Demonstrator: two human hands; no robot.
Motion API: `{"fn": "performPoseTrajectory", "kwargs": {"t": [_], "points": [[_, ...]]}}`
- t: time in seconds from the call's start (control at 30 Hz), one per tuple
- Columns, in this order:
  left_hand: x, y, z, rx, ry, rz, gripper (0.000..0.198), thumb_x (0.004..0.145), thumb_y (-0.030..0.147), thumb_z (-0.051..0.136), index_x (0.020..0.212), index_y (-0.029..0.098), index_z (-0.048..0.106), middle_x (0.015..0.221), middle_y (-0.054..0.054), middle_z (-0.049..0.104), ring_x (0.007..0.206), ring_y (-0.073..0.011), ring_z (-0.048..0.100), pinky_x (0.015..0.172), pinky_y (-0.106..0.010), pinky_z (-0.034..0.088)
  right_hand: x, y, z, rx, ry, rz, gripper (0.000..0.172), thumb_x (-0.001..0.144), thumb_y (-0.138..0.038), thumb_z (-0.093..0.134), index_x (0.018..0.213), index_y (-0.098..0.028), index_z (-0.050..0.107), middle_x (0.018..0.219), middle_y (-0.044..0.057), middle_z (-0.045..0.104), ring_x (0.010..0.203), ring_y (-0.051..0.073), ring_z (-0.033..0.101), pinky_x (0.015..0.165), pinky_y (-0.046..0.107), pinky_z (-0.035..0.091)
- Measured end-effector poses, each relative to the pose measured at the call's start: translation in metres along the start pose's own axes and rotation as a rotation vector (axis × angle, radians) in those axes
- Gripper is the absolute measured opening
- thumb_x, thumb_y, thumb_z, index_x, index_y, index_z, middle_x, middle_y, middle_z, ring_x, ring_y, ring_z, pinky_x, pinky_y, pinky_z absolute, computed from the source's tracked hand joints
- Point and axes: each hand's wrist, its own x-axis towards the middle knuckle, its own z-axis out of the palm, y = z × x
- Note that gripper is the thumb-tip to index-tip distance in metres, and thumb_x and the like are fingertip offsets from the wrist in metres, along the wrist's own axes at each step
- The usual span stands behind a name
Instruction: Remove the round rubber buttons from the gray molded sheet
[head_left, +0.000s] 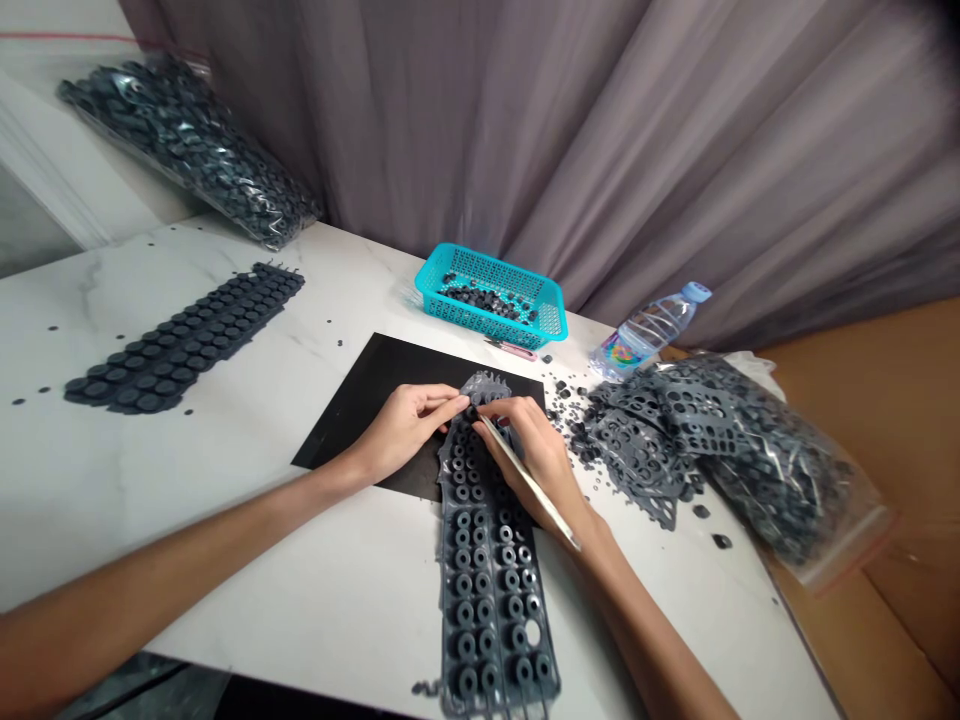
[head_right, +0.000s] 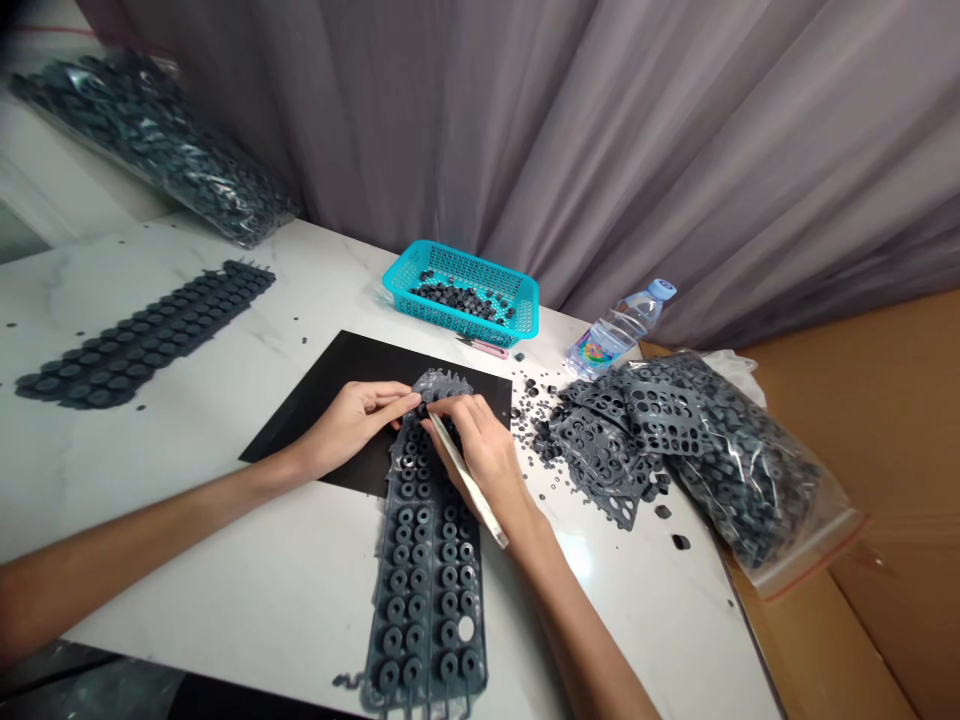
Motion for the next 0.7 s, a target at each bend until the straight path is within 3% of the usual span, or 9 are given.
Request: {"fn": "performPoseTrajectory", "kwargs": {"t": [0.17, 0.37, 0.7], "points": [[0.000, 0.000, 0.001, -0.010, -0.002, 0.006, 0.033, 0.098, 0.047, 0.063, 0.087, 0.017, 0.067, 0.076, 0.001, 0.059, 0.075, -0.0154, 0.057, 0.068, -0.025, 0.045, 0.000, -0.005, 0.002, -0.008, 0.024, 0.071, 0.013, 0.109, -0.028, 0.055, 0.120, -0.023, 0.060, 0.107, 0.008, 0.068, 0.097, 0.024, 0.064, 0.089, 0.039, 0.055], [-0.001, -0.001, 0.002, 0.034, 0.011, 0.030, 0.033, 0.099, 0.047, 0.062, 0.091, 0.016, 0.070, 0.076, 0.000, 0.060, 0.073, -0.0154, 0.055, 0.068, -0.026, 0.043, 0.000, -0.002, 0.004, -0.040, 0.008, 0.033, 0.022, 0.109, -0.027, 0.056, 0.130, -0.022, 0.058, 0.111, 0.008, 0.067, 0.100, 0.023, 0.064, 0.092, 0.038, 0.055], [-0.003, 0.001, 0.004, 0.104, 0.028, 0.046, 0.032, 0.100, 0.044, 0.061, 0.086, 0.016, 0.068, 0.078, 0.000, 0.065, 0.075, -0.0159, 0.060, 0.070, -0.026, 0.045, 0.003, -0.003, 0.014, -0.454, 0.006, -0.073, 0.025, 0.112, -0.026, 0.048, 0.131, -0.016, 0.059, 0.109, 0.012, 0.070, 0.098, 0.026, 0.063, 0.083, 0.038, 0.054]]}}
